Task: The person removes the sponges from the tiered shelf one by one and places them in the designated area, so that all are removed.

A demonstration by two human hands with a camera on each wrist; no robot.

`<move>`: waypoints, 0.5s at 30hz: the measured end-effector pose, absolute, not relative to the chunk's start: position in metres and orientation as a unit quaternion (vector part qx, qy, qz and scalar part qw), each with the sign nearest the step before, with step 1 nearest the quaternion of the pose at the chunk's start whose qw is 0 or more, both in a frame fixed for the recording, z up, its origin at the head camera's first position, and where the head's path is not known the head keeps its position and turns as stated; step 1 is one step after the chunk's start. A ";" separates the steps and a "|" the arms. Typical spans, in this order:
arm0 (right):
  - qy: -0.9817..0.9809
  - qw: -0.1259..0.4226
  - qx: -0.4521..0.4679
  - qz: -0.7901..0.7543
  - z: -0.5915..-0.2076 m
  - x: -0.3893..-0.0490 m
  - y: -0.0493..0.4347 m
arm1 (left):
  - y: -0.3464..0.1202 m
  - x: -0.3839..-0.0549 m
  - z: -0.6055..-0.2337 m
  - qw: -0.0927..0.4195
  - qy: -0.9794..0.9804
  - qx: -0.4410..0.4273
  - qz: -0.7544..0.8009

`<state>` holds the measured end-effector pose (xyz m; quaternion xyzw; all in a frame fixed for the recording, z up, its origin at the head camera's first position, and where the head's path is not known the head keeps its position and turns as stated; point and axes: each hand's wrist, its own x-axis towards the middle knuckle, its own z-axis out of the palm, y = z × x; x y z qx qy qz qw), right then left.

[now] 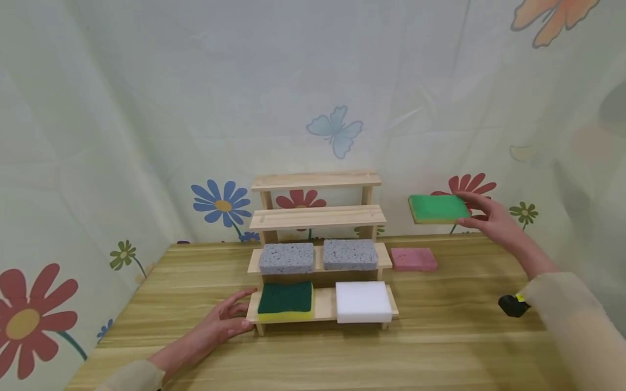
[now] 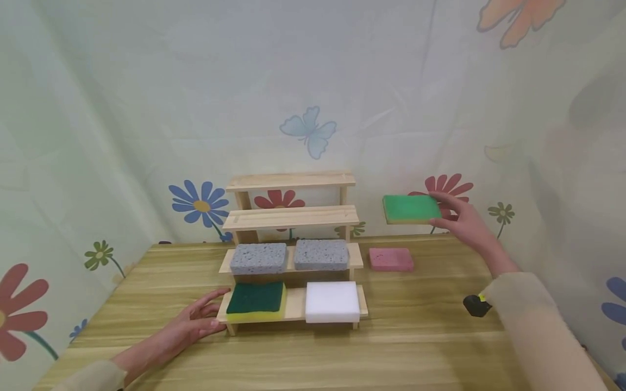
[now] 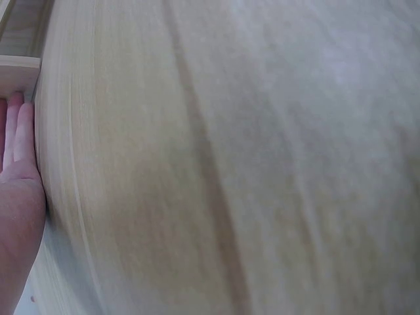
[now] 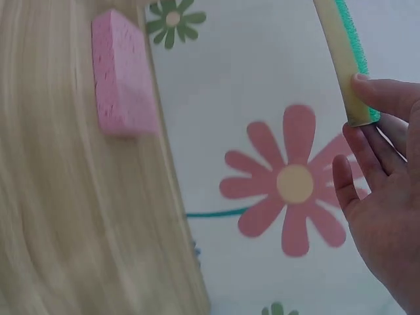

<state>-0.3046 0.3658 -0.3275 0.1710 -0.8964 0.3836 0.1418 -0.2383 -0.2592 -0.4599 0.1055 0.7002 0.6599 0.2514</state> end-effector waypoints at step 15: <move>-0.925 0.102 0.130 0.342 -0.358 -0.308 0.407 | -0.260 -0.240 -0.463 0.249 0.695 0.113 0.665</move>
